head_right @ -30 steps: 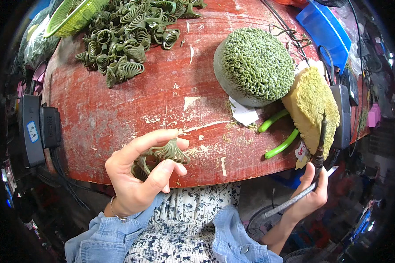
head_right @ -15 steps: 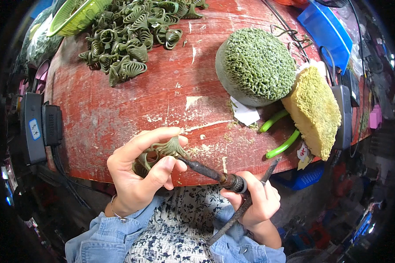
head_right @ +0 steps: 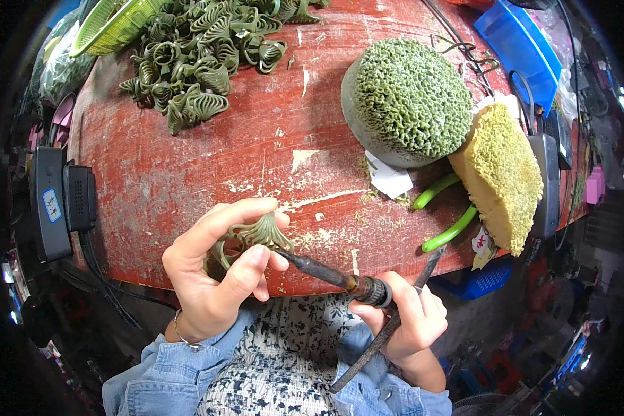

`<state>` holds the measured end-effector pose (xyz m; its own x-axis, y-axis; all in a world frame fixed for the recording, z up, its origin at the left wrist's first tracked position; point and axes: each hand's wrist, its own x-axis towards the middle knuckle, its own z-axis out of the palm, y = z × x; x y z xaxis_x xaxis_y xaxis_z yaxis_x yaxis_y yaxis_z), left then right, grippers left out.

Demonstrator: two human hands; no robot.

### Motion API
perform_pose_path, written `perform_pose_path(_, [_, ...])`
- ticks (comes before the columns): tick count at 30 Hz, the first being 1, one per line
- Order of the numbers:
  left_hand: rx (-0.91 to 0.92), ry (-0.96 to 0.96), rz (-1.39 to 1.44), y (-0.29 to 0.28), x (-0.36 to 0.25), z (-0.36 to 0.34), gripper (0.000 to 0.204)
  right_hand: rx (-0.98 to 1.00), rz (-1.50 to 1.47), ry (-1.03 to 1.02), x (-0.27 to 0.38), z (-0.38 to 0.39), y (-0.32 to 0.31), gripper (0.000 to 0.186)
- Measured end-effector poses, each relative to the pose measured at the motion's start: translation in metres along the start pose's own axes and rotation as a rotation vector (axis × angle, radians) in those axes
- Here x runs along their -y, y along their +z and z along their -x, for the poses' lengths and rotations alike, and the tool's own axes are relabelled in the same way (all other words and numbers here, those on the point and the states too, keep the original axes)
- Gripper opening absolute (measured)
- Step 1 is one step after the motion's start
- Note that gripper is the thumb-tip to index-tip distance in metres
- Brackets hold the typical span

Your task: Using a heated tool to shape and seal folded ribbon ruffles for decorations.

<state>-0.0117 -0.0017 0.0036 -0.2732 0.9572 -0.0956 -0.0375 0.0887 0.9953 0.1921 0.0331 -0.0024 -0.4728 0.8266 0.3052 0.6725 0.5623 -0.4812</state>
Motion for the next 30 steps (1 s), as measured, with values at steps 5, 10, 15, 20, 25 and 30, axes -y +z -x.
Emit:
perform_pose_path(5, [-0.021, -0.035, 0.011, 0.0019, -0.0004, -0.0003, 0.032, 0.01, 0.005, 0.0, -0.0009, -0.001, 0.0002, 0.041])
perform_pose_path(10, [-0.018, -0.006, -0.003, 0.0021, 0.0002, -0.0002, 0.032, 0.019, 0.014, 0.019, 0.0005, -0.0004, 0.0001, 0.041])
perform_pose_path(15, [-0.008, 0.011, -0.038, 0.002, 0.0007, -0.0003, 0.032, 0.005, 0.001, 0.025, 0.0008, -0.0004, 0.0019, 0.041])
perform_pose_path(20, [-0.009, -0.014, -0.034, 0.0019, -0.0005, -0.0004, 0.031, -0.025, -0.084, 0.067, 0.0015, -0.0003, 0.0011, 0.038])
perform_pose_path(25, [-0.033, -0.065, 0.023, 0.0038, -0.0029, 0.0009, 0.031, 0.0, -0.057, 0.049, -0.0006, 0.0008, -0.0003, 0.038])
perform_pose_path(30, [-0.044, -0.088, 0.054, 0.0047, -0.0035, 0.0012, 0.032, 0.02, -0.049, 0.05, -0.001, 0.0012, -0.0002, 0.039])
